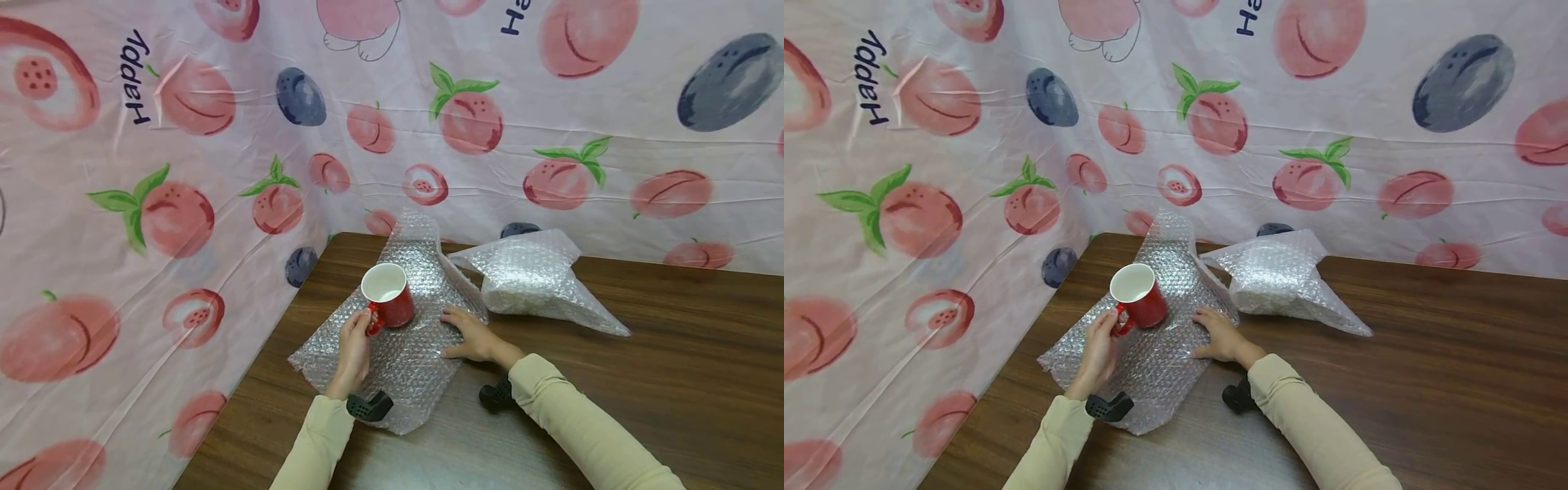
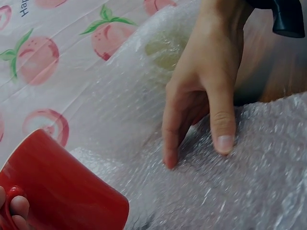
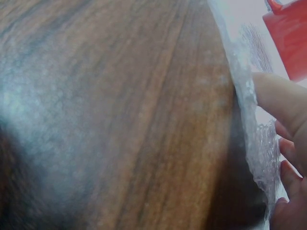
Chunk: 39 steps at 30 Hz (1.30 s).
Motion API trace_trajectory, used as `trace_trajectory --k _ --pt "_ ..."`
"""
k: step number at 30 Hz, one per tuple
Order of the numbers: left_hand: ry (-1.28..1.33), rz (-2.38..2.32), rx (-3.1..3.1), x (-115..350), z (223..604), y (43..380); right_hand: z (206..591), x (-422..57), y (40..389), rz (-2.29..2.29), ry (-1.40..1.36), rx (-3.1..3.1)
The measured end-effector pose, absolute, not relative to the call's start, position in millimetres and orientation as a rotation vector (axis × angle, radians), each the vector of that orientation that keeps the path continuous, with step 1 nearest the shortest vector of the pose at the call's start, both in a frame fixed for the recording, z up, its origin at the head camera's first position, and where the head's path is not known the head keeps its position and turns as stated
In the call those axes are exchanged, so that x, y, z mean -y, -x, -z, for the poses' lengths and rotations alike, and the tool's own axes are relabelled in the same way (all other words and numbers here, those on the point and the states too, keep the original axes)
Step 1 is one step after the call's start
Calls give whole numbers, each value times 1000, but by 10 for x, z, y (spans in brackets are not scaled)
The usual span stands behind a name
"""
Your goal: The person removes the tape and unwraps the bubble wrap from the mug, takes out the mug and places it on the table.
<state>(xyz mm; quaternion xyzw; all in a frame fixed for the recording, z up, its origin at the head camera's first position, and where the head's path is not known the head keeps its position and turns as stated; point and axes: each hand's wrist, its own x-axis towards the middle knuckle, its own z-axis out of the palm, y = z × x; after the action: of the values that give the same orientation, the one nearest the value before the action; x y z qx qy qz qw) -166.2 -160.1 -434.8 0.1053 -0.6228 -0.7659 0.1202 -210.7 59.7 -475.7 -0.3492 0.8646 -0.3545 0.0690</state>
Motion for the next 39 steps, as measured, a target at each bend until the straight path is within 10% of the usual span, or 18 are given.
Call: trace_trajectory --k 39 --pt "-513 2011 1608 2183 4273 1945 4749 -592 2105 1058 1017 -2587"
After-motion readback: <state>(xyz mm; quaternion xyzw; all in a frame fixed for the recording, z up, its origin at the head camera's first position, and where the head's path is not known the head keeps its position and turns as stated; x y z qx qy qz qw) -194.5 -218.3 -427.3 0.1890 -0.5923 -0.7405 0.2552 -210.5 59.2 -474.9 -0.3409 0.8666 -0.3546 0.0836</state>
